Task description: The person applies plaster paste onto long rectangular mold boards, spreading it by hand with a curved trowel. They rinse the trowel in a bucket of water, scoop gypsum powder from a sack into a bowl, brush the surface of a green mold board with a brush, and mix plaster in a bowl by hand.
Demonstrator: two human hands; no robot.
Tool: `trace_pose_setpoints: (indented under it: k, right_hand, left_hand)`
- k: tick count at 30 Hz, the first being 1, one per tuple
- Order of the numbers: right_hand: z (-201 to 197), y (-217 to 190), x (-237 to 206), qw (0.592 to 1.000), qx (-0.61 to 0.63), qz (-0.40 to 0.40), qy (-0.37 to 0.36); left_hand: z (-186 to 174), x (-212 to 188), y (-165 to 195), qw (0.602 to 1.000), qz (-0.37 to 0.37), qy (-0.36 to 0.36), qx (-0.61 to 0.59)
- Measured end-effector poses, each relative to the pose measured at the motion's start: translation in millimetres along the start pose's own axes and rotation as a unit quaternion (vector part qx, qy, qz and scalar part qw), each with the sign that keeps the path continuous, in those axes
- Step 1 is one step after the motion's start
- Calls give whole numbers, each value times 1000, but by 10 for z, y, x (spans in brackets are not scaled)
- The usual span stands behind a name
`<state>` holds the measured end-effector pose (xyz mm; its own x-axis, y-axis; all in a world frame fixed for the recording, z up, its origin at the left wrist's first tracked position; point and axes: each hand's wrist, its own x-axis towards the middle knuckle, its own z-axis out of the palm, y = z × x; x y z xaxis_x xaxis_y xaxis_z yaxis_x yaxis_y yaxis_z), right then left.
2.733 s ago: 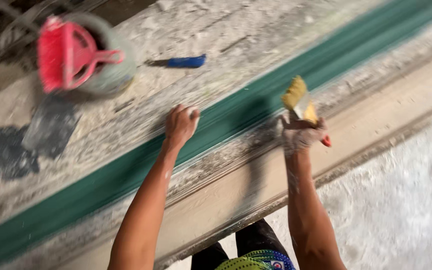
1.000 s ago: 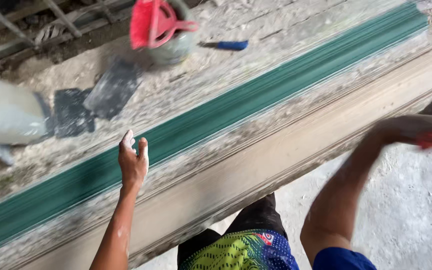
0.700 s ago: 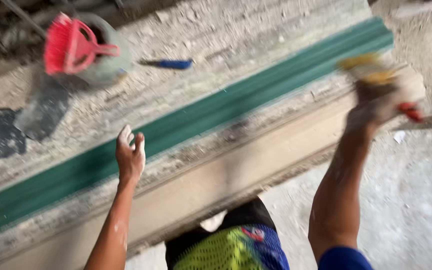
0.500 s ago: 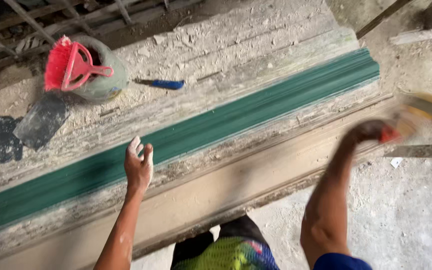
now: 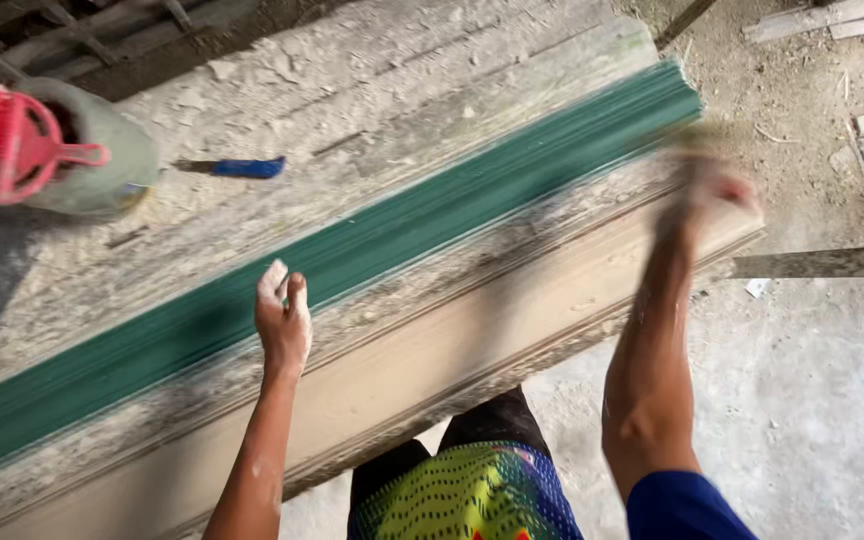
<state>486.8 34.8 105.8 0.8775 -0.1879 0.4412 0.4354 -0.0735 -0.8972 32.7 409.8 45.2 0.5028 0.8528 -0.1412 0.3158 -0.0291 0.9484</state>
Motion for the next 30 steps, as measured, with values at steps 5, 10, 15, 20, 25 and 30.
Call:
trace_pose_setpoints:
  k: [5,10,15,20,25,30]
  right_hand:
    - [1146,-203,-1023,729,-204,-175,-629]
    - [1221,274,-147,674,-304,-1,-673]
    - [457,1039,1647,783,-57,245,-569]
    - [78,1312,2524,745,-459,-84,-476]
    - [641,990,1204,741,-401,-17,-538]
    - [1571,175,-1221,719,-189,-114,-659]
  left_hand:
    - [1119,140,592,999,5,24,-29]
    - [2020,99,840,994,-11,24,-105]
    - [2405,-52,723,993,-63,30,-93]
    - [2144,-278,347,990,-98,73,-71]
    - [1868,-441,12,968,-156,180,-76]
    - [1781,-394,58,946,-156,237,-157]
